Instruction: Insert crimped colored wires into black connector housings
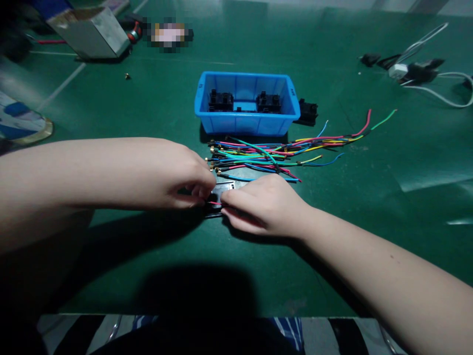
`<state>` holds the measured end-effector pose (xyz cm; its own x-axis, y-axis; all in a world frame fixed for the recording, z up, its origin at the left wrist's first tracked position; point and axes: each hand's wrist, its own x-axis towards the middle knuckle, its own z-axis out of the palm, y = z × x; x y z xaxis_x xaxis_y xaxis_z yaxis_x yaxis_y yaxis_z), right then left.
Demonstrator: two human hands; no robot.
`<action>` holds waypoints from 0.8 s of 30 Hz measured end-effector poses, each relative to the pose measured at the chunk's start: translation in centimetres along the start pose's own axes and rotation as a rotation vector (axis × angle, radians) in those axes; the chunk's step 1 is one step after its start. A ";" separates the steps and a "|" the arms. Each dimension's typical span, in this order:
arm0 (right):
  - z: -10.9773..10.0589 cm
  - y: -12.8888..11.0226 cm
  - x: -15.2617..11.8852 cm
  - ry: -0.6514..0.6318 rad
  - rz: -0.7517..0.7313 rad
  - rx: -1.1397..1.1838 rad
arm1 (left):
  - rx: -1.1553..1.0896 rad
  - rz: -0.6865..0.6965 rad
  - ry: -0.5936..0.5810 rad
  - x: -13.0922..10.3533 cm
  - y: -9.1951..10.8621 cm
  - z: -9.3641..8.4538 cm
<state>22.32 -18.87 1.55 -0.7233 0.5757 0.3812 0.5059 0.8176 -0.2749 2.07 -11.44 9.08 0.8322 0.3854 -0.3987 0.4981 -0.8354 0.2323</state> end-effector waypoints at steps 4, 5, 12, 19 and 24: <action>0.0 0.1 0.0 -0.008 -0.009 0.016 | 0.009 0.000 -0.006 0.0 0.0 0.1; 0.0 0.1 0.0 -0.009 -0.012 0.016 | 0.009 -0.002 -0.004 0.0 0.1 0.1; 0.1 0.2 -0.1 -0.001 -0.030 0.018 | -0.011 -0.015 -0.017 0.1 0.0 0.3; 0.2 0.2 0.0 0.012 -0.059 -0.020 | -0.024 0.009 0.023 0.0 0.0 0.2; 0.2 0.3 0.0 0.021 -0.083 -0.053 | -0.016 -0.051 0.057 -0.1 -0.8 -0.4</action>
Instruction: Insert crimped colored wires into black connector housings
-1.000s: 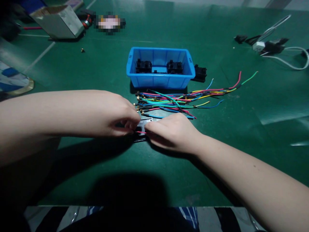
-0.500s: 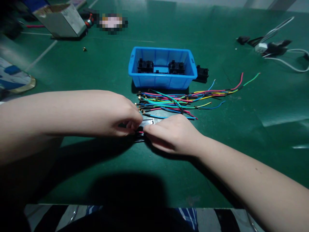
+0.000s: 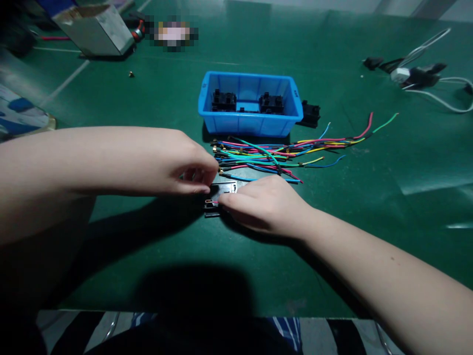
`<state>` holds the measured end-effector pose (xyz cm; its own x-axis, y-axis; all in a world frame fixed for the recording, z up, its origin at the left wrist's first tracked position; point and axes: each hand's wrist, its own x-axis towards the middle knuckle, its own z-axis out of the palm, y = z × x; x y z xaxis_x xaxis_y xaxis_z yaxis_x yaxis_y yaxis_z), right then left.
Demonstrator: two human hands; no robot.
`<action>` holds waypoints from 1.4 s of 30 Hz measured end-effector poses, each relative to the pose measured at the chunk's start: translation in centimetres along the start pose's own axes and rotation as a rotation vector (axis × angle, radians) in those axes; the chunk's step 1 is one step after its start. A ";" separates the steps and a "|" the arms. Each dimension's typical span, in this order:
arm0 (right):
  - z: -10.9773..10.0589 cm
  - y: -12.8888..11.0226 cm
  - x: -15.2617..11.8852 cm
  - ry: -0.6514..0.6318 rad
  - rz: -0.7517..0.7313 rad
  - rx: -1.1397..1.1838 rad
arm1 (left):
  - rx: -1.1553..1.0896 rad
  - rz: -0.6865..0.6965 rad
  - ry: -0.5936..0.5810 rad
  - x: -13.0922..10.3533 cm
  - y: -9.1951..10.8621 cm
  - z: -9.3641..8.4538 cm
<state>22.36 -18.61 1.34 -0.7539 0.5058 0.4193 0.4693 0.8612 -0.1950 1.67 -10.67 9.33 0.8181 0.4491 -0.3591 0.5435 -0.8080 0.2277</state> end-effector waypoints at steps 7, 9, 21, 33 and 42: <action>-0.2 0.1 -0.1 -0.020 -0.052 -0.077 | -0.184 -0.140 -0.277 0.7 -1.2 -0.3; -0.2 0.1 -0.1 -0.018 -0.055 -0.085 | -0.308 -0.147 -0.370 0.9 -1.3 -0.1; 0.1 -0.1 -0.2 -0.011 -0.048 -0.133 | -0.742 0.046 -0.482 2.3 -3.7 2.1; 0.1 -0.2 -0.1 -0.058 -0.032 -0.125 | -0.772 0.083 -0.462 2.7 -3.8 2.6; 0.0 -0.4 0.1 0.007 -0.076 -0.206 | -0.780 0.063 -0.458 2.7 -3.9 2.7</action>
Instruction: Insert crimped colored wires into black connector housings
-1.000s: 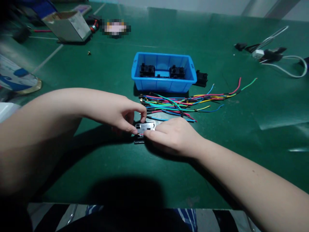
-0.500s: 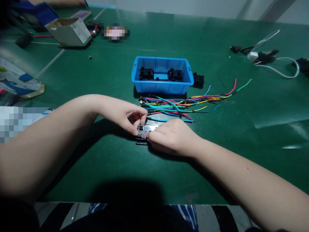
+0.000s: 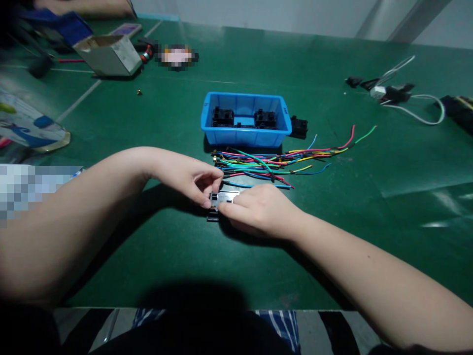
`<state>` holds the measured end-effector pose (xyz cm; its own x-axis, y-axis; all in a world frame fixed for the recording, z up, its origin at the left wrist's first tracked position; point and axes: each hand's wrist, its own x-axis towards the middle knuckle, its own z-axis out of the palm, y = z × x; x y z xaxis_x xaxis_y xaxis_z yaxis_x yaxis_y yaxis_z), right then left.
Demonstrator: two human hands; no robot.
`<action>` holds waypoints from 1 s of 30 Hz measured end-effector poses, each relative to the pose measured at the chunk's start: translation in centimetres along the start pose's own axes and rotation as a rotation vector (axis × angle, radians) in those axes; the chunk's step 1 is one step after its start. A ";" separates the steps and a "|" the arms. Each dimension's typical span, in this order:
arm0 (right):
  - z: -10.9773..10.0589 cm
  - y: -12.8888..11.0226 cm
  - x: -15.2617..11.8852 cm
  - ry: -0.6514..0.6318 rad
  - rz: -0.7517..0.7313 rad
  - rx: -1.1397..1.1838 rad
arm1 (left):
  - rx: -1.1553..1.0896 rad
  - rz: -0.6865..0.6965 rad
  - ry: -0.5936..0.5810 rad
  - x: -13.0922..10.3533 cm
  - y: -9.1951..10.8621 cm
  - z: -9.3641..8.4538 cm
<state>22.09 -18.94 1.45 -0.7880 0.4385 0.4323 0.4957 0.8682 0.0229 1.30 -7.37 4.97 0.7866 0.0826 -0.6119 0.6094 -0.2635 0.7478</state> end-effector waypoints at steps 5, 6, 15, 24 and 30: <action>-0.2 0.0 0.0 -0.029 0.000 0.039 | 0.000 0.007 -0.008 0.0 -0.1 -0.1; -0.2 0.0 0.0 -0.035 0.002 0.054 | 0.001 0.008 -0.011 0.0 0.0 -0.1; -0.1 0.0 0.0 -0.025 0.001 0.070 | 0.011 -0.006 -0.016 -0.2 0.5 0.0; 0.0 0.1 -0.1 0.003 -0.009 0.049 | 0.061 -0.018 -0.006 -0.1 0.6 0.0; 0.0 0.1 -0.2 -0.024 0.006 0.078 | 0.061 -0.018 0.009 -0.1 0.8 0.2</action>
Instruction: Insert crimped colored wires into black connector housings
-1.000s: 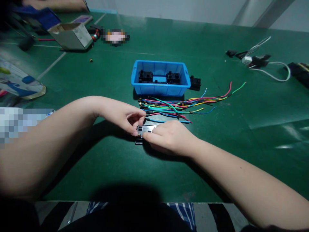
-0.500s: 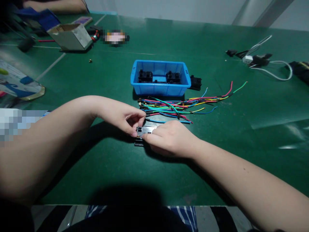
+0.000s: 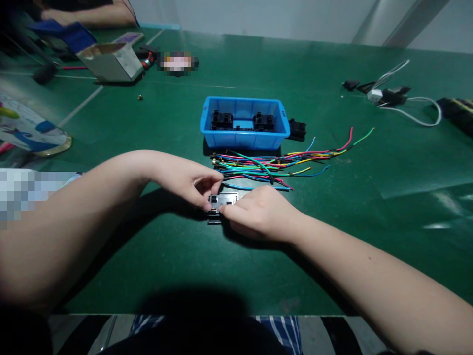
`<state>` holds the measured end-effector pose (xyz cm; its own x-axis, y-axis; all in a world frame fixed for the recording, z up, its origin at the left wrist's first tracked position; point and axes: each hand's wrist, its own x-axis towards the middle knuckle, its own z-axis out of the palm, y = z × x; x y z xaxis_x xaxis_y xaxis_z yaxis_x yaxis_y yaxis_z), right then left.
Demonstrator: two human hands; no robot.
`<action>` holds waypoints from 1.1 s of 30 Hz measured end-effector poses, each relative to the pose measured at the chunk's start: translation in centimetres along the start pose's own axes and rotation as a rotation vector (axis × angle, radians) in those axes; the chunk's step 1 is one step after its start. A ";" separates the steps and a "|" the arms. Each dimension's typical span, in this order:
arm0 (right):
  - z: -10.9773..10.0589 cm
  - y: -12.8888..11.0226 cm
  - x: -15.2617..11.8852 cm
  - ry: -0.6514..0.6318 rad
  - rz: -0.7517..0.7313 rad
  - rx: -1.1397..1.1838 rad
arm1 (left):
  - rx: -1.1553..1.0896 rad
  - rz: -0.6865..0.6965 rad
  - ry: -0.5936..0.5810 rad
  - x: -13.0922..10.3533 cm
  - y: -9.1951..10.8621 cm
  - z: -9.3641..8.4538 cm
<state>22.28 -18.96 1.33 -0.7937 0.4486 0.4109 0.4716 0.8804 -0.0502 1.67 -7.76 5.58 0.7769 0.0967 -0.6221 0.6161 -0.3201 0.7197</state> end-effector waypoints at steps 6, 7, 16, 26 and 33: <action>-0.1 0.0 0.1 -0.003 0.007 0.011 | 0.037 -0.005 0.002 0.0 0.2 0.1; -0.1 -0.1 0.1 0.001 0.009 0.011 | 0.038 -0.006 0.003 0.0 0.3 0.1; -0.1 -0.2 0.1 0.025 -0.011 -0.018 | 0.060 -0.024 0.009 0.0 0.6 0.2; -0.3 -0.2 0.3 0.025 -0.017 -0.033 | 0.090 -0.058 0.040 -0.1 0.9 0.4; -0.3 -0.2 0.1 0.008 -0.009 -0.046 | 0.194 -0.103 0.060 -0.2 1.7 0.7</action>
<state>22.16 -19.15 1.67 -0.7948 0.4395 0.4185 0.4820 0.8762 -0.0047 2.47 -8.94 6.68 0.7214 0.1925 -0.6653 0.6604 -0.4805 0.5771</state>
